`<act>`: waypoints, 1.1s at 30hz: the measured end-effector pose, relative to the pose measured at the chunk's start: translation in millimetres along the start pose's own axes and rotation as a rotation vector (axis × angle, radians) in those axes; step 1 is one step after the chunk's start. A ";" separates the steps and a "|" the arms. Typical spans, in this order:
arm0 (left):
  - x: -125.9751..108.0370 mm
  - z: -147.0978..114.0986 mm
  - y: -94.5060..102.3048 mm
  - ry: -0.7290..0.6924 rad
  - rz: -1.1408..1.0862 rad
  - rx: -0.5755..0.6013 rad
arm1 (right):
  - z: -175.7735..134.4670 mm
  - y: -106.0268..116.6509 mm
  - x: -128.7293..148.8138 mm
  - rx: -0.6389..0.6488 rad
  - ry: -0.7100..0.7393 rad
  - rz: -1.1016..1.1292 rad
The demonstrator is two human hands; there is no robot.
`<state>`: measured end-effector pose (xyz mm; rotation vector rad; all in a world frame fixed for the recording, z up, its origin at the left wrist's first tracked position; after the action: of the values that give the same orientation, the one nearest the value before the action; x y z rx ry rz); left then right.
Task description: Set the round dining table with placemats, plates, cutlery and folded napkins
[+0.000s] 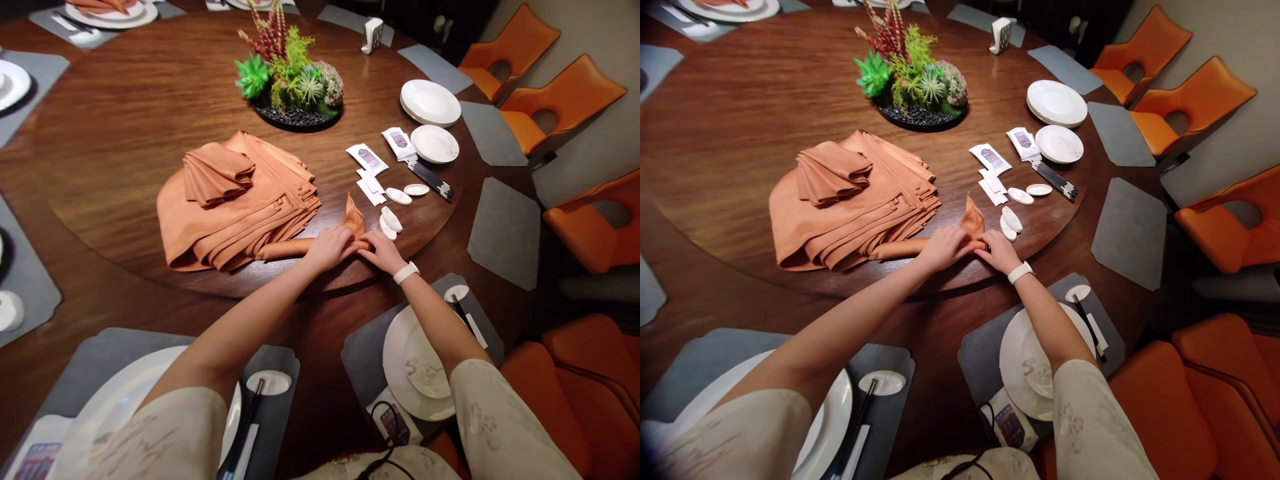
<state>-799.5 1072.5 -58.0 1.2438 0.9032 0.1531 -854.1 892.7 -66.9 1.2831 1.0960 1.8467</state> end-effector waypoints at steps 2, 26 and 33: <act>-4.4 -7.1 -1.4 -0.024 -0.004 0.023 | 0.1 1.6 -2.1 0.055 0.016 0.026; 8.6 -16.8 6.6 0.095 -0.043 0.075 | 7.0 -3.7 13.3 0.065 -0.059 -0.021; 22.5 -5.6 5.5 0.116 -0.122 0.008 | 13.2 -6.7 23.0 0.072 0.065 -0.107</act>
<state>-786.5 1091.3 -64.9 1.1928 1.0782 0.1264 -848.9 918.8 -60.8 1.1883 1.2516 1.7948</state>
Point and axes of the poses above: each hand's wrist, its own z-axis towards the middle knuckle, its own y-axis out of the back of the hand, x = y × z, the point moved 2 cm from there along z, towards the middle knuckle, and after that the axes turned 12 degrees about -z, right-handed, at the moved point
